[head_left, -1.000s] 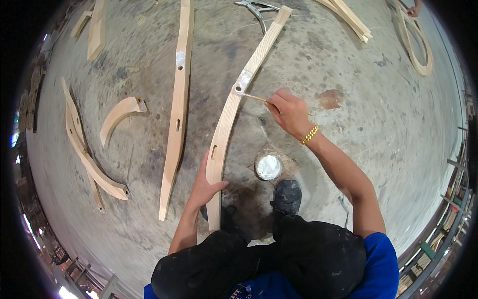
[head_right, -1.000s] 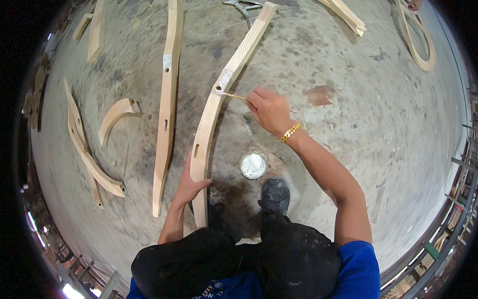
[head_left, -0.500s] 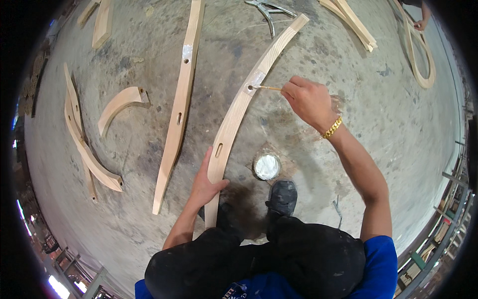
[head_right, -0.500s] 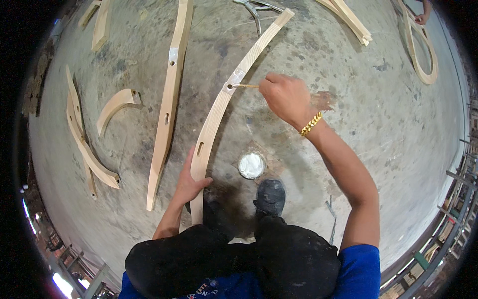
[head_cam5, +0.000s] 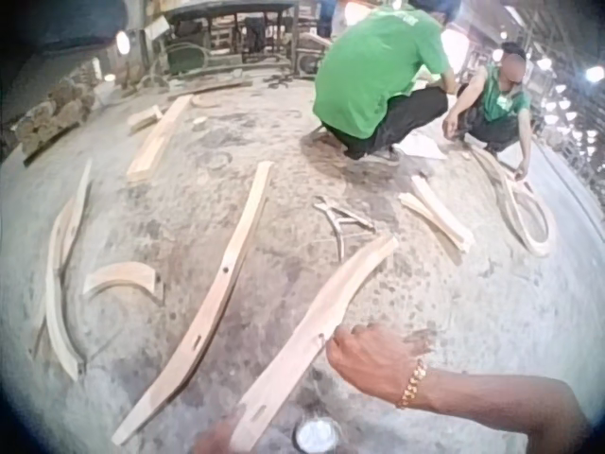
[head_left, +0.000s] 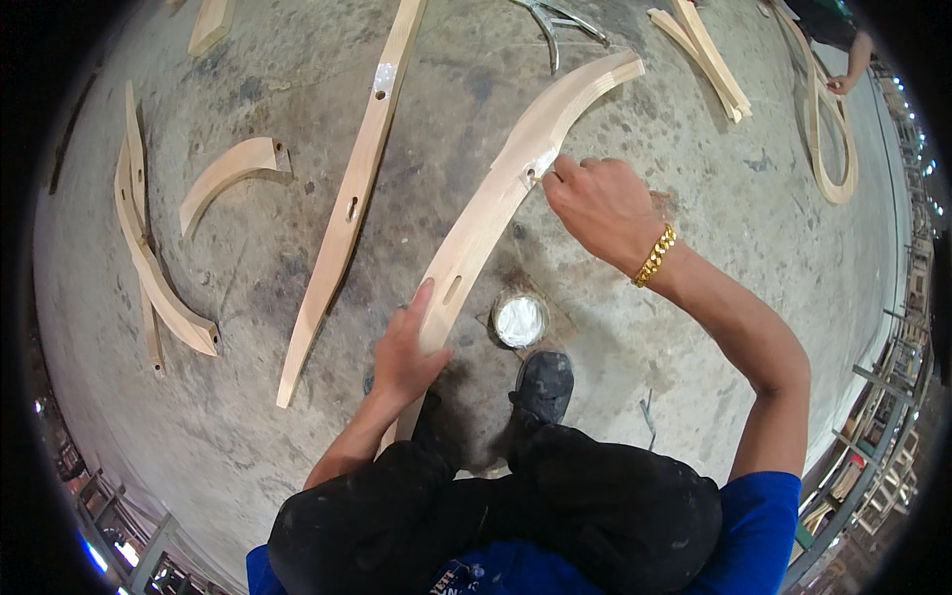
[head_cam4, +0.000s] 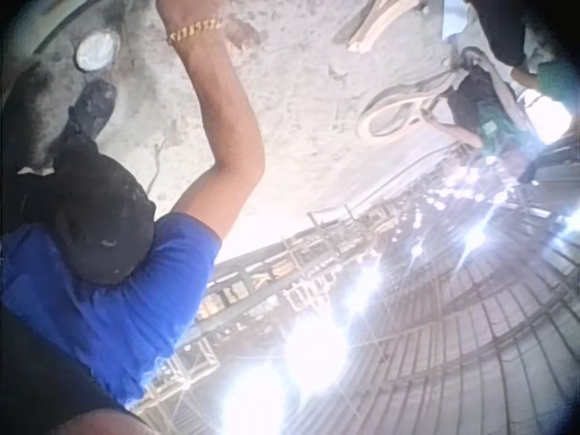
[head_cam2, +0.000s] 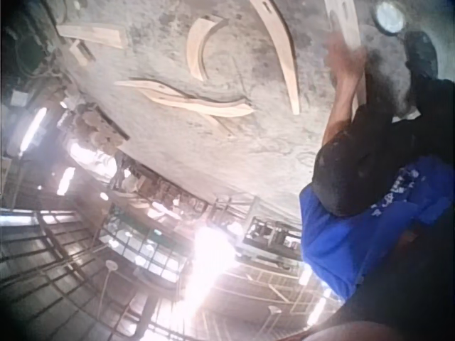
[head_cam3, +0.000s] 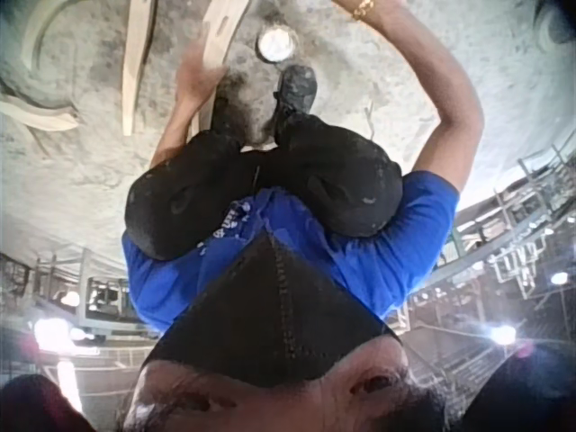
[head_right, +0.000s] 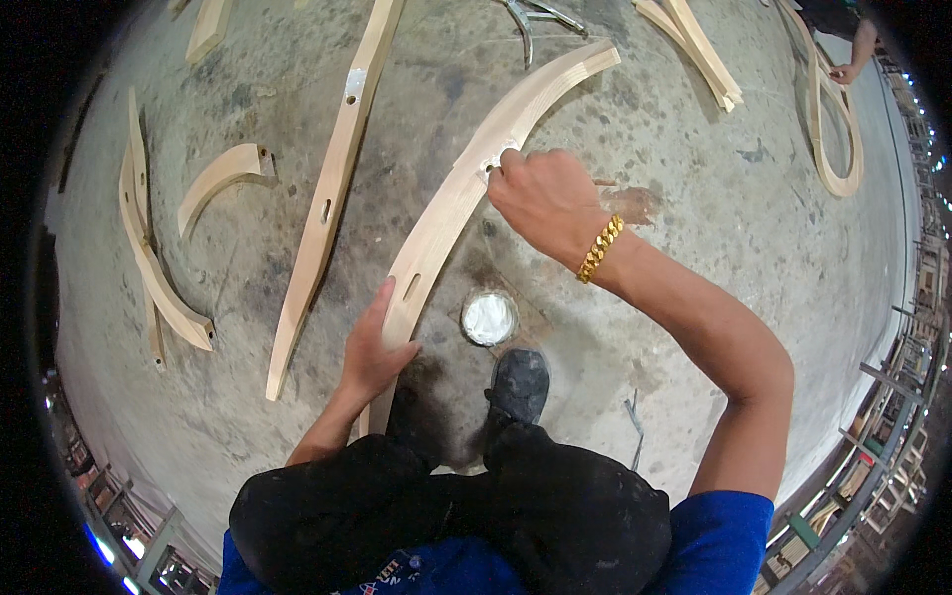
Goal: The person sits on the floor and applies white glue to curved wooden pieces using a small brush. They dip the brush into a container of glue and coat the surfaces of the wood. The person briefly writes on a document before resuming the gluing process and eventually placing the pieces on a workbench.
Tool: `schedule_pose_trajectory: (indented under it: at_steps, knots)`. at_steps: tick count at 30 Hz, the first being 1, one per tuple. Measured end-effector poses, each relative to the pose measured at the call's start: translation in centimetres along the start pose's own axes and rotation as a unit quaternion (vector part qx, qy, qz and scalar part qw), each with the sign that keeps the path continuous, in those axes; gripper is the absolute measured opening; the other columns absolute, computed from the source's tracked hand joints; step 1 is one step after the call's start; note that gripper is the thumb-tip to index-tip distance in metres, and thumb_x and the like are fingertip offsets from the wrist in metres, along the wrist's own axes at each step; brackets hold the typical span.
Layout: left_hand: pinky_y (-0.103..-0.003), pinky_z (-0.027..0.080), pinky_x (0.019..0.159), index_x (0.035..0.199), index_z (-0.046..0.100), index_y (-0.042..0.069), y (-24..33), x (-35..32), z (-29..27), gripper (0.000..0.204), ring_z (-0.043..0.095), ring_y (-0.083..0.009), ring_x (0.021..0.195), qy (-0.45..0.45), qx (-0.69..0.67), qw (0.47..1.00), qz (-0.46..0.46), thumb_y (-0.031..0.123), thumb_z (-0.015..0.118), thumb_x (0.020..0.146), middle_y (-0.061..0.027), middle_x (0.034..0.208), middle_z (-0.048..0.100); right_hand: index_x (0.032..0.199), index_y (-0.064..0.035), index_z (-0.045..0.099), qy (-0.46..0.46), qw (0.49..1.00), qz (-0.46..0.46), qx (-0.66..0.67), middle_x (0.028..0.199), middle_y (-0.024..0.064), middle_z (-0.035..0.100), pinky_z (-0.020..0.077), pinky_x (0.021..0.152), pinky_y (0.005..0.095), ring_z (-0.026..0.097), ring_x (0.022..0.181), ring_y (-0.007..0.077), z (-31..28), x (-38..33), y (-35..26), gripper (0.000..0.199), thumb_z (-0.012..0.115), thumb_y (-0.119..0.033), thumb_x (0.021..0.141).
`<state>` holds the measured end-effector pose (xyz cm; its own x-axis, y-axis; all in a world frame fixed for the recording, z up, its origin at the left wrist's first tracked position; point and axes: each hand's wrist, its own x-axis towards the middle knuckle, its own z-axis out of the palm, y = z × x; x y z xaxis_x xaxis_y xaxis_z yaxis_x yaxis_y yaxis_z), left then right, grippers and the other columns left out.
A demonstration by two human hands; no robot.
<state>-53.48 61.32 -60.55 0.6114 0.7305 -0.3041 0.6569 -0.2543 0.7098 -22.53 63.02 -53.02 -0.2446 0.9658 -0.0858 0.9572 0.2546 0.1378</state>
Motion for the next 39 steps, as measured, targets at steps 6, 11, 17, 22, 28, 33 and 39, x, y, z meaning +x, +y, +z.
schedule_pose_trajectory:
  at_steps: [6, 11, 17, 22, 28, 33, 39]
  knots:
    - [-0.041, 0.043, 0.096, 0.145, 0.026, 0.006, 0.4, 0.2, -0.3, 0.094, 0.051, -0.0385, 0.114, -0.031, -0.011, 0.999, -0.030, 0.010, 0.073, 0.064, -0.0221, 0.131, 0.049, 0.078, -0.0030, 0.059, -0.025, 0.994, 0.095, 0.047, 0.078, 0.0102, 0.059, 0.0510, 0.056, 0.0391, 0.064, 0.067, 0.0277, -0.5, -0.2, 0.0, 0.004, 0.055, -0.005, 0.077]
    - [-0.041, 0.044, 0.093, 0.146, 0.026, 0.007, 0.8, 0.0, -0.4, 0.095, 0.054, -0.0390, 0.108, -0.035, -0.007, 0.998, -0.046, 0.010, 0.073, 0.064, -0.0232, 0.121, 0.054, 0.079, -0.0025, 0.059, -0.049, 0.992, 0.107, 0.057, 0.079, 0.0110, 0.060, 0.0513, 0.056, 0.0400, 0.064, 0.067, 0.0294, -0.7, 0.0, -0.2, 0.006, 0.054, -0.005, 0.077]
    - [-0.042, 0.045, 0.091, 0.146, 0.026, 0.009, 0.6, 0.0, -0.3, 0.095, 0.055, -0.0393, 0.104, -0.018, 0.014, 1.000, -0.019, 0.012, 0.073, 0.063, -0.0236, 0.118, 0.055, 0.078, -0.0025, 0.060, -0.046, 0.990, 0.116, 0.061, 0.079, 0.0119, 0.060, 0.0516, 0.057, 0.0411, 0.064, 0.068, 0.0306, -0.5, -0.2, -0.4, 0.007, 0.054, -0.005, 0.077]
    - [-0.042, 0.044, 0.092, 0.146, 0.027, 0.010, 1.0, 0.1, -0.4, 0.095, 0.054, -0.0392, 0.107, -0.023, -0.014, 0.999, -0.035, 0.012, 0.073, 0.063, -0.0227, 0.119, 0.055, 0.078, -0.0024, 0.060, -0.044, 0.989, 0.127, 0.055, 0.078, 0.0116, 0.060, 0.0519, 0.057, 0.0407, 0.064, 0.069, 0.0305, -0.7, -0.3, 0.4, 0.007, 0.054, -0.005, 0.077]
    - [-0.042, 0.047, 0.087, 0.148, 0.026, 0.019, 0.1, 0.2, -0.3, 0.096, 0.057, -0.0390, 0.099, -0.005, -0.021, 1.000, -0.023, 0.010, 0.073, 0.065, -0.0208, 0.113, 0.054, 0.077, -0.0032, 0.063, -0.017, 0.966, 0.211, 0.148, 0.079, 0.0122, 0.063, 0.0501, 0.064, 0.0427, 0.063, 0.071, 0.0312, -0.7, -0.9, 1.8, 0.014, 0.059, -0.016, 0.082]
    - [-0.038, 0.041, 0.100, 0.148, 0.024, 0.016, -1.5, 1.1, -0.9, 0.098, 0.049, -0.0346, 0.121, -0.045, -0.118, 0.991, -0.047, 0.010, 0.074, 0.063, -0.0212, 0.138, 0.044, 0.085, -0.0030, 0.067, 0.055, 0.906, 0.291, 0.303, 0.083, 0.0153, 0.066, 0.0491, 0.066, 0.0410, 0.063, 0.073, 0.0338, 3.0, -2.7, 2.9, 0.020, 0.059, -0.021, 0.085]
    - [-0.034, 0.027, 0.110, 0.148, 0.021, 0.007, -3.3, 2.1, -1.5, 0.103, 0.032, -0.0258, 0.136, -0.081, -0.218, 0.971, -0.045, 0.007, 0.076, 0.062, -0.0167, 0.148, 0.033, 0.095, -0.0029, 0.069, 0.175, 0.832, 0.331, 0.410, 0.088, 0.0165, 0.066, 0.0489, 0.071, 0.0378, 0.063, 0.079, 0.0337, 8.3, -2.6, 0.7, 0.021, 0.058, -0.019, 0.086]
